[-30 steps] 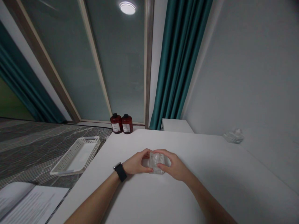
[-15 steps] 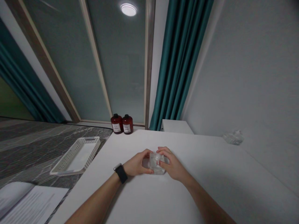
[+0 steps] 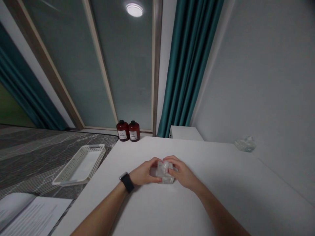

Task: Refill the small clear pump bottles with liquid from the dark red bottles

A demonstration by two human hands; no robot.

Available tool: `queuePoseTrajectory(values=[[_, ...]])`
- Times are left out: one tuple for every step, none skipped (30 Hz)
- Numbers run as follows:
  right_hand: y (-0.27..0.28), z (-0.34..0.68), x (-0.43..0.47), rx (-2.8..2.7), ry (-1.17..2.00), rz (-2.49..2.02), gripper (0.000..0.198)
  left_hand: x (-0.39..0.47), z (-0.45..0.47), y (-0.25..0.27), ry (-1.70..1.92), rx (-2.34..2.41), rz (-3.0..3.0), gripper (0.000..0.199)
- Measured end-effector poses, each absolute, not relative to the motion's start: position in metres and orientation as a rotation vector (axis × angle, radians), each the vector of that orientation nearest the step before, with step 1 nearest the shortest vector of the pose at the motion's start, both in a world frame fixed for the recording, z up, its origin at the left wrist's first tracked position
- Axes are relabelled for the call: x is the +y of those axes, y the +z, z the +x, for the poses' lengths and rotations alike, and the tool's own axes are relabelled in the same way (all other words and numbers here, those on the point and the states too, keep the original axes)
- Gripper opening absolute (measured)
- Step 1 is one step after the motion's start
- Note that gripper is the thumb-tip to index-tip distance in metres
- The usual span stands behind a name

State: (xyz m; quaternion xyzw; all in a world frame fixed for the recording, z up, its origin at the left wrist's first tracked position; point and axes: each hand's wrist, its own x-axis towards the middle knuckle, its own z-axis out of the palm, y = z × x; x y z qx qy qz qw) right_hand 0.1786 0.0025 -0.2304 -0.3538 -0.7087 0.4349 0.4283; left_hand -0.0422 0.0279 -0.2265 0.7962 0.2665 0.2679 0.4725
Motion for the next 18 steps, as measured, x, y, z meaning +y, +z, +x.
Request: queuePoseTrajectory(values=[[-0.230, 0.179, 0.002, -1.766, 1.076, -0.887, 0.022, 0.027, -0.042, -0.227, 0.659, 0.663, 1.961, 0.056], [-0.229, 0.179, 0.001, -1.764, 1.057, -0.897, 0.020, 0.026, -0.041, -0.227, 0.664, 0.680, 1.978, 0.055], [-0.229, 0.179, 0.000, -1.769, 1.035, -0.908, 0.017, 0.026, -0.041, -0.227, 0.669, 0.701, 1.998, 0.055], [-0.227, 0.178, -0.001, -1.780, 1.013, -0.919, 0.015, 0.025, -0.040, -0.228, 0.673, 0.720, 2.017, 0.055], [-0.226, 0.178, -0.002, -1.795, 0.994, -0.932, 0.012, 0.024, -0.040, -0.228, 0.678, 0.735, 2.032, 0.055], [-0.225, 0.178, -0.003, -1.808, 0.978, -0.946, 0.010, 0.023, -0.039, -0.228, 0.683, 0.742, 2.042, 0.055], [-0.223, 0.178, -0.003, -1.817, 0.965, -0.961, 0.009, 0.023, -0.039, -0.229, 0.685, 0.740, 2.046, 0.056], [-0.222, 0.178, -0.003, -1.823, 0.957, -0.974, 0.008, 0.023, -0.039, -0.229, 0.684, 0.733, 2.045, 0.056], [-0.222, 0.177, -0.004, -1.826, 0.950, -0.985, 0.008, 0.023, -0.039, -0.229, 0.683, 0.724, 2.044, 0.055], [-0.221, 0.177, -0.004, -1.832, 0.942, -0.994, 0.008, 0.024, -0.039, -0.229, 0.682, 0.715, 2.041, 0.055], [-0.221, 0.176, -0.005, -1.837, 0.930, -1.006, 0.011, 0.024, -0.039, -0.229, 0.680, 0.708, 2.038, 0.055], [-0.220, 0.176, -0.006, -1.842, 0.916, -1.023, 0.017, 0.025, -0.039, -0.229, 0.679, 0.703, 2.037, 0.055], [-0.220, 0.175, -0.007, -1.850, 0.903, -1.046, 0.028, 0.026, -0.039, -0.229, 0.678, 0.702, 2.036, 0.056], [-0.219, 0.174, -0.009, -1.853, 0.892, -1.071, 0.041, 0.026, -0.039, -0.229, 0.678, 0.702, 2.036, 0.057], [-0.218, 0.173, -0.011, -1.850, 0.882, -1.092, 0.053, 0.026, -0.039, -0.229, 0.679, 0.704, 2.037, 0.058], [-0.217, 0.172, -0.013, -1.845, 0.871, -1.102, 0.060, 0.026, -0.039, -0.229, 0.682, 0.708, 2.041, 0.059], [-0.216, 0.170, -0.015, -1.842, 0.855, -1.096, 0.061, 0.026, -0.039, -0.230, 0.686, 0.711, 2.046, 0.060], [-0.214, 0.169, -0.016, -1.843, 0.832, -1.080, 0.056, 0.026, -0.039, -0.230, 0.689, 0.713, 2.050, 0.060]])
